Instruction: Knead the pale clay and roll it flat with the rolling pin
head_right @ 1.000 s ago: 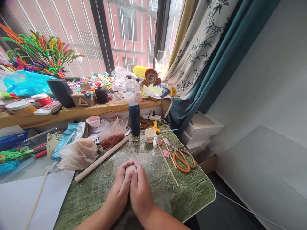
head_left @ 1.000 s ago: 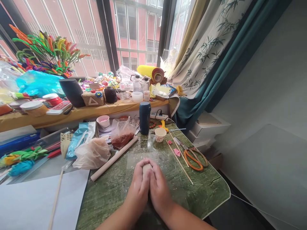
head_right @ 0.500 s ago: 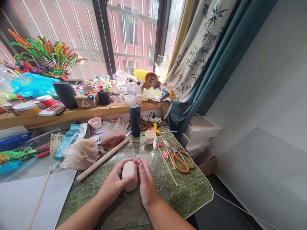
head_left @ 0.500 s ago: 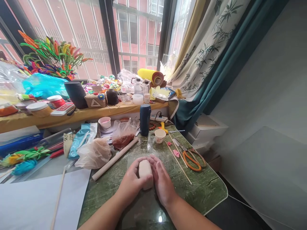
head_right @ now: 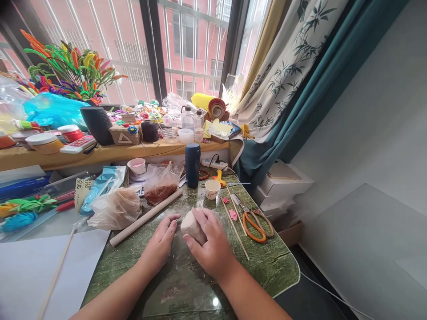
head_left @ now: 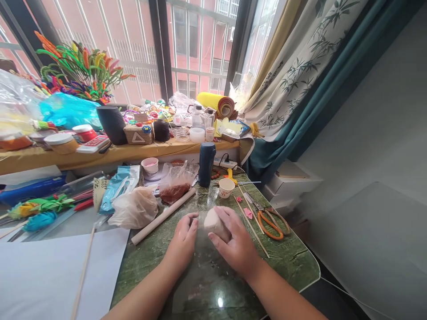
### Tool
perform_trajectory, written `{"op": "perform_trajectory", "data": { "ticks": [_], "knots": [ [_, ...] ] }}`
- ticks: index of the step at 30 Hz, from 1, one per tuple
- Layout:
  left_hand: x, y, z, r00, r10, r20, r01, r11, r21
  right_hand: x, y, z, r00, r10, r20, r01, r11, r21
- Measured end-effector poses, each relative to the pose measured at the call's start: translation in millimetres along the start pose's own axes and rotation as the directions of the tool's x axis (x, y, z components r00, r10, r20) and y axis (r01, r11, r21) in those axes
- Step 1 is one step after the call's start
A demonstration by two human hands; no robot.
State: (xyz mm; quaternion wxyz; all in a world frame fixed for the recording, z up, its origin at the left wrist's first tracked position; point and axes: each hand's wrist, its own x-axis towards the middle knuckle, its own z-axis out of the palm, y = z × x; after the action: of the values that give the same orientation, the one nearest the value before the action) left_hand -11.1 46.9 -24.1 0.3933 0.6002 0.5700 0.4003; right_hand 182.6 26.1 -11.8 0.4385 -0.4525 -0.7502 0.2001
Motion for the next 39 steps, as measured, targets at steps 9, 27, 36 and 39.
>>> {"op": "perform_trajectory", "data": {
  "ticks": [9,27,36,39],
  "knots": [
    [1,0,0.0,0.995,0.052,0.083,-0.068,0.978,0.2,-7,28,-9,0.994,-0.011,0.109,0.028,0.987,-0.157],
    [-12,-1,9.6,0.915,0.211,0.344,-0.349,0.841,0.414,-2,38,-6,0.955,0.132,0.264,-0.11,0.989,-0.096],
    [-5,1,10.1,0.973,0.027,0.228,0.044,0.952,-0.303,-18,30,-4,0.992,-0.071,0.102,0.062,0.995,0.084],
    [-8,11,4.3,0.975,0.012,0.221,0.055,0.954,-0.295,-11,20,-4,0.988,0.139,0.062,-0.152,0.896,0.417]
  ]
}}
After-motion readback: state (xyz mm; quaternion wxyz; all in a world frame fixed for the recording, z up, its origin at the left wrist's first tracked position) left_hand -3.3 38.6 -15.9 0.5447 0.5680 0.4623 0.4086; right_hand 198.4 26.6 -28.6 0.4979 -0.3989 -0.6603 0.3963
